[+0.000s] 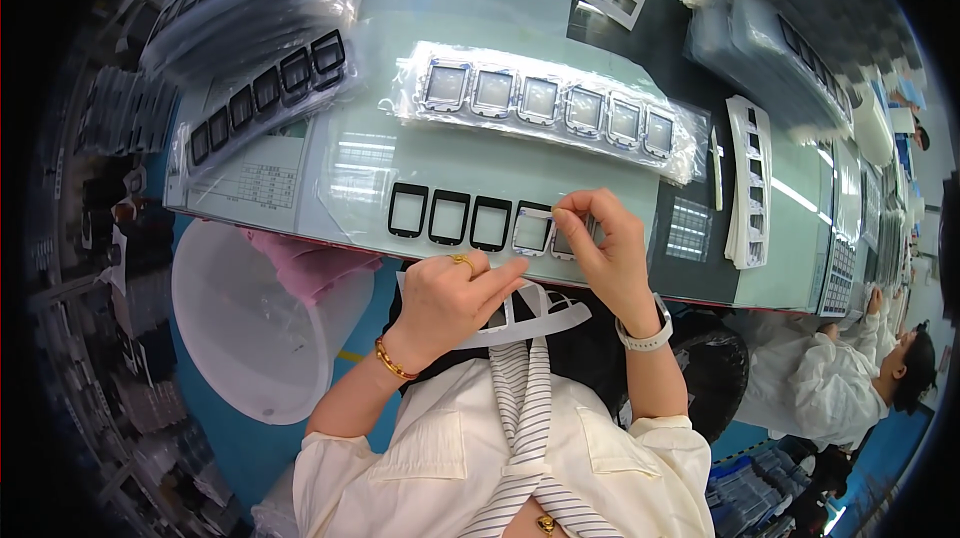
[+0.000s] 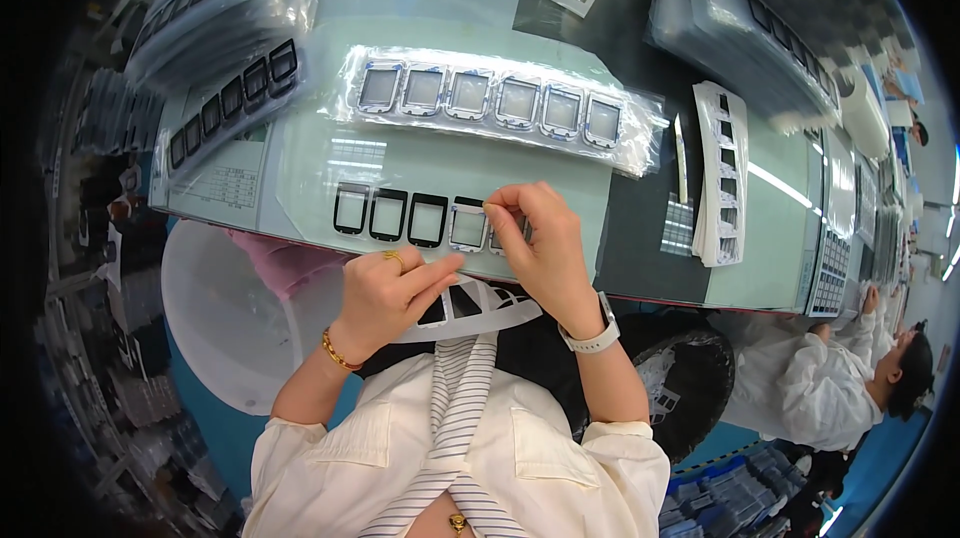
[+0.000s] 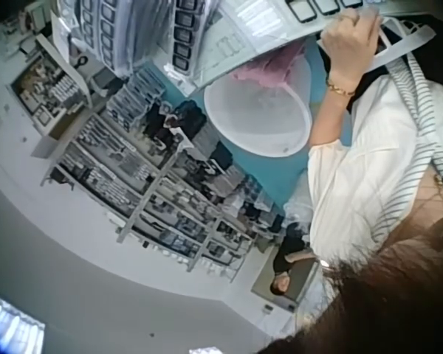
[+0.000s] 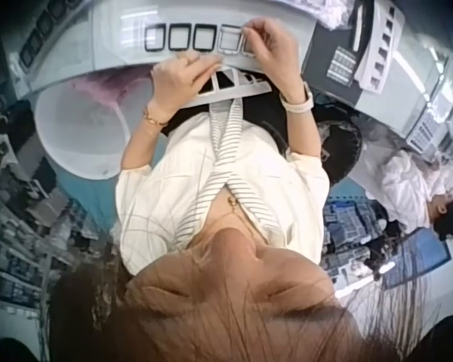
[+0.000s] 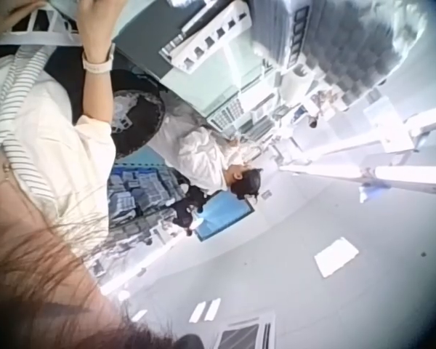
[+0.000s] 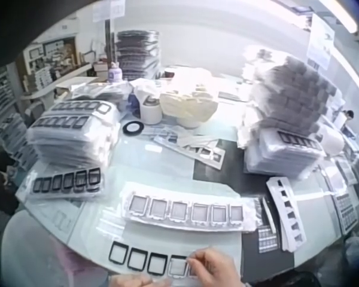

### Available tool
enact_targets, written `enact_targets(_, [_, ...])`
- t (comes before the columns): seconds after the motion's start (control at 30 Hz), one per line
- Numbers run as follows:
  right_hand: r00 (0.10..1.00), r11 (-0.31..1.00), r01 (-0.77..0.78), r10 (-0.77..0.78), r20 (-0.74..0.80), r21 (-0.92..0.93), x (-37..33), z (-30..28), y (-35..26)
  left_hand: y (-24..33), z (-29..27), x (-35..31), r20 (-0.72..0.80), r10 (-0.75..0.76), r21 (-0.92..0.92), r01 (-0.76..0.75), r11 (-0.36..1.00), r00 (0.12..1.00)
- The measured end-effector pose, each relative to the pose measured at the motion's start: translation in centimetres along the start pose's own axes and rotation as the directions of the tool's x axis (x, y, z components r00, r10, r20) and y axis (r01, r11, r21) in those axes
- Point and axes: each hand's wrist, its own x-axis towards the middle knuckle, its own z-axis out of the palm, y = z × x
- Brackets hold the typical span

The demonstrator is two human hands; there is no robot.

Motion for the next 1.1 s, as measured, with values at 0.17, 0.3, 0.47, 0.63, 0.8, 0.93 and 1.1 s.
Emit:
enact_targets(0.17, [1.000,1.000,-0.024,0.024,-0.002,0.018,0.0,0.1,0.1,0.4,0.2,0.2,-0.008,-0.002,0.061,0.003,0.998,1.000])
enact_targets(0.3, [0.999,0.999,-0.040,0.040,0.002,0.015,0.0,0.1,0.0,0.7,0.4,0.3,-0.024,-0.019,0.058,0.021,0.998,1.000])
enact_targets(0.47, [1.000,1.000,-0.005,0.005,0.003,0.000,-0.1,0.0,0.1,1.1,0.7,0.5,-0.017,-0.031,0.001,0.031,1.000,0.999])
enact_targets(0.63, [0.998,0.997,0.055,-0.053,0.030,-0.061,0.1,-0.2,0.1,1.5,1.0,0.4,-0.007,-0.014,0.051,0.015,0.999,1.000])
enact_targets(0.8, [0.984,0.975,0.173,-0.177,-0.016,-0.141,0.3,-0.1,0.3,0.6,0.8,-0.6,-0.053,-0.009,0.010,0.010,1.000,0.999])
enact_targets(0.93, [0.991,0.985,0.130,-0.132,-0.015,-0.113,0.4,0.0,0.3,0.5,0.6,-0.6,-0.078,-0.025,0.033,0.028,0.999,0.997])
enact_targets(1.1, [0.995,0.985,0.098,-0.099,0.003,-0.143,0.6,0.2,0.3,0.7,0.5,-0.4,-0.069,-0.046,0.040,0.049,0.998,0.997])
